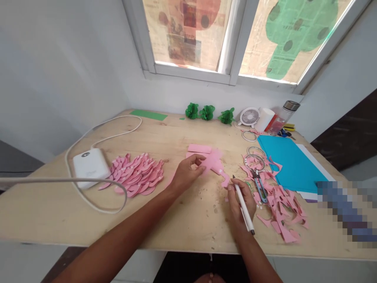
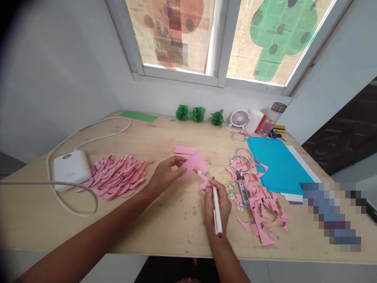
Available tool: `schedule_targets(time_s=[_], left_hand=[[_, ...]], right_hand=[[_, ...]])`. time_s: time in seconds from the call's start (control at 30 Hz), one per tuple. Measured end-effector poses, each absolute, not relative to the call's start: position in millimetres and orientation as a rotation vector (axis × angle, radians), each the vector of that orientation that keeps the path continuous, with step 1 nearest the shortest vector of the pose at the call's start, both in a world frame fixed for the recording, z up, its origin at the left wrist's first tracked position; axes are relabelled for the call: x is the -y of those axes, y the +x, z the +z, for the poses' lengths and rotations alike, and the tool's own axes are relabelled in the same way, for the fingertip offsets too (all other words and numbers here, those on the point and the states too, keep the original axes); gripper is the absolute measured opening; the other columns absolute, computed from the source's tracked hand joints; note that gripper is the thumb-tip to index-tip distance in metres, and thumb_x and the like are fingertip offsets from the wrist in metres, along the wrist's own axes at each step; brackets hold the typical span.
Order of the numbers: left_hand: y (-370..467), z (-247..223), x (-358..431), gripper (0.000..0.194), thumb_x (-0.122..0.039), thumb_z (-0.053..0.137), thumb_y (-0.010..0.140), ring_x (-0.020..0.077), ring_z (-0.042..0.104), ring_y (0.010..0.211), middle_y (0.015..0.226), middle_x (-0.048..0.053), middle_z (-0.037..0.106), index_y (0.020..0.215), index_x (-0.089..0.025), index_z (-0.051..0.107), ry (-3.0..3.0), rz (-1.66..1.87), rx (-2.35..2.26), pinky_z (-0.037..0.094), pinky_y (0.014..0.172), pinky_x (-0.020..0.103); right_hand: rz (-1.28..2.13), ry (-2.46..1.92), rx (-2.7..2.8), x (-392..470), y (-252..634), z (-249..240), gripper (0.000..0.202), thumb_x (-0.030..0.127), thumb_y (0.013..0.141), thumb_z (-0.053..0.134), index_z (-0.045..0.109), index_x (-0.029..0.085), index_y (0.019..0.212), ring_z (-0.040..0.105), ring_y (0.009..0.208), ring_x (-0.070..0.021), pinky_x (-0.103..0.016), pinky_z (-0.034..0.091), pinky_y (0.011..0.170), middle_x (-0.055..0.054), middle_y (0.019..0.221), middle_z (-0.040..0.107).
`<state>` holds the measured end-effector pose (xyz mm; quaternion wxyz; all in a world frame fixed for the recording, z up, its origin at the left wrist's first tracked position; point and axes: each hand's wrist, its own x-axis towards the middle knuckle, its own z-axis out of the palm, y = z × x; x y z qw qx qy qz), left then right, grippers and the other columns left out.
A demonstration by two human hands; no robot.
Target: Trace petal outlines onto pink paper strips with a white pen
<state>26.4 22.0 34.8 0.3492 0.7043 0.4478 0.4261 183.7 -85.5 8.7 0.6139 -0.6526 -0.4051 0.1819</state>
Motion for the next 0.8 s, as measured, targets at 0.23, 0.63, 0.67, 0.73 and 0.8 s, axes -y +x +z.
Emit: schedule_targets(time_s=[0.23, 0.63, 0.67, 0.73, 0.8], left_hand=[[46, 33, -5, 0.034, -0.035, 0.075, 0.066, 0.0115, 0.057, 0.061, 0.068, -0.002, 0.062, 0.092, -0.016, 0.065, 1.253, 0.981, -0.893, 0.043, 0.059, 0.022], [53, 23, 16, 0.034, -0.036, 0.079, 0.067, 0.0144, 0.060, 0.070, 0.074, 0.001, 0.065, 0.090, -0.016, 0.066, 1.127, 0.865, -0.717, 0.045, 0.065, 0.024], [53, 25, 18, 0.033, -0.036, 0.079, 0.067, 0.0145, 0.061, 0.071, 0.075, 0.002, 0.065, 0.090, -0.015, 0.066, 1.119, 0.854, -0.704, 0.045, 0.066, 0.025], [54, 26, 21, 0.033, -0.035, 0.078, 0.067, 0.0141, 0.061, 0.071, 0.077, 0.003, 0.066, 0.090, -0.015, 0.065, 1.116, 0.831, -0.694, 0.045, 0.067, 0.025], [55, 25, 23, 0.033, -0.034, 0.077, 0.068, 0.0142, 0.060, 0.070, 0.078, 0.003, 0.066, 0.090, -0.015, 0.065, 1.137, 0.805, -0.681, 0.046, 0.067, 0.025]], right_hand=[[0.360, -1.498, 0.867, 85, 185, 13, 0.030, 0.041, 0.079, 0.064, 0.068, 0.017, 0.095, 0.065, 0.070, -0.0181, -0.026, 0.052, 0.058, -0.006, 0.085, 0.071], [0.396, -1.472, 0.848, 84, 186, 13, 0.029, 0.040, 0.079, 0.064, 0.068, 0.017, 0.097, 0.067, 0.079, -0.0202, -0.027, 0.056, 0.057, -0.008, 0.095, 0.071], [0.399, -1.471, 0.855, 84, 186, 13, 0.029, 0.040, 0.079, 0.065, 0.068, 0.018, 0.097, 0.067, 0.081, -0.0207, -0.028, 0.056, 0.058, -0.008, 0.096, 0.071], [0.413, -1.476, 0.862, 85, 187, 13, 0.028, 0.039, 0.079, 0.065, 0.068, 0.018, 0.097, 0.067, 0.080, -0.0203, -0.028, 0.056, 0.060, -0.008, 0.096, 0.071], [0.425, -1.486, 0.853, 85, 186, 12, 0.027, 0.038, 0.079, 0.065, 0.068, 0.018, 0.097, 0.066, 0.075, -0.0186, -0.027, 0.055, 0.060, -0.007, 0.094, 0.071]])
